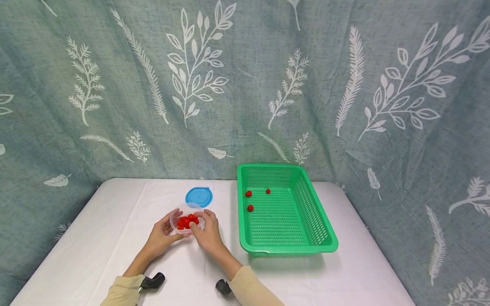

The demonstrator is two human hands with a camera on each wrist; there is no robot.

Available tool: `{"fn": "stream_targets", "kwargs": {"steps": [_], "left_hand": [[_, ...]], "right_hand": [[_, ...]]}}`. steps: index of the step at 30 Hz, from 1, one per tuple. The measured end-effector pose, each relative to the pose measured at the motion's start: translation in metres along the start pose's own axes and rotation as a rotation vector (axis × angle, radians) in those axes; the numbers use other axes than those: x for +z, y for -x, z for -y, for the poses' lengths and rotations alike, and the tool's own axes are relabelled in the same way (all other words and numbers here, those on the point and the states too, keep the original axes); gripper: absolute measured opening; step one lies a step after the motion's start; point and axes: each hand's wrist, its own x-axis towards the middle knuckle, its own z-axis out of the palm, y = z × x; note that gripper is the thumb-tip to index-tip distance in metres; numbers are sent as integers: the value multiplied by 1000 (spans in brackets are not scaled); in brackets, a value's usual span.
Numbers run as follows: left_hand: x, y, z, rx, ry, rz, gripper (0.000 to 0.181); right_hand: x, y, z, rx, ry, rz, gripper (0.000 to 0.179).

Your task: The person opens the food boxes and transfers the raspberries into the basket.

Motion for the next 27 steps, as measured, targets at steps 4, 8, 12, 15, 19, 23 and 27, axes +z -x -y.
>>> {"fn": "stream_targets", "kwargs": {"steps": [4,8,12,15,19,23,27], "left_hand": [[0,0,1,-6,15,-11,82],[1,-4,14,-8,42,-11,84],[0,-9,33,3,46,6,88],[0,-10,39,-6,35,14,90],[0,-10,38,-18,34,14,91],[-1,-10,38,-16,32,19,91],[-2,-11,39,-3,50,26,91]], "right_hand": [[3,-11,0,-8,-12,7,33],[6,-18,-2,-11,-29,19,33],[9,-25,-3,6,-25,48,34],[10,-30,-6,17,-5,66,34],[11,-37,-7,14,34,82,33],[12,-44,-4,25,107,105,29],[12,-51,0,53,178,128,23]]}}
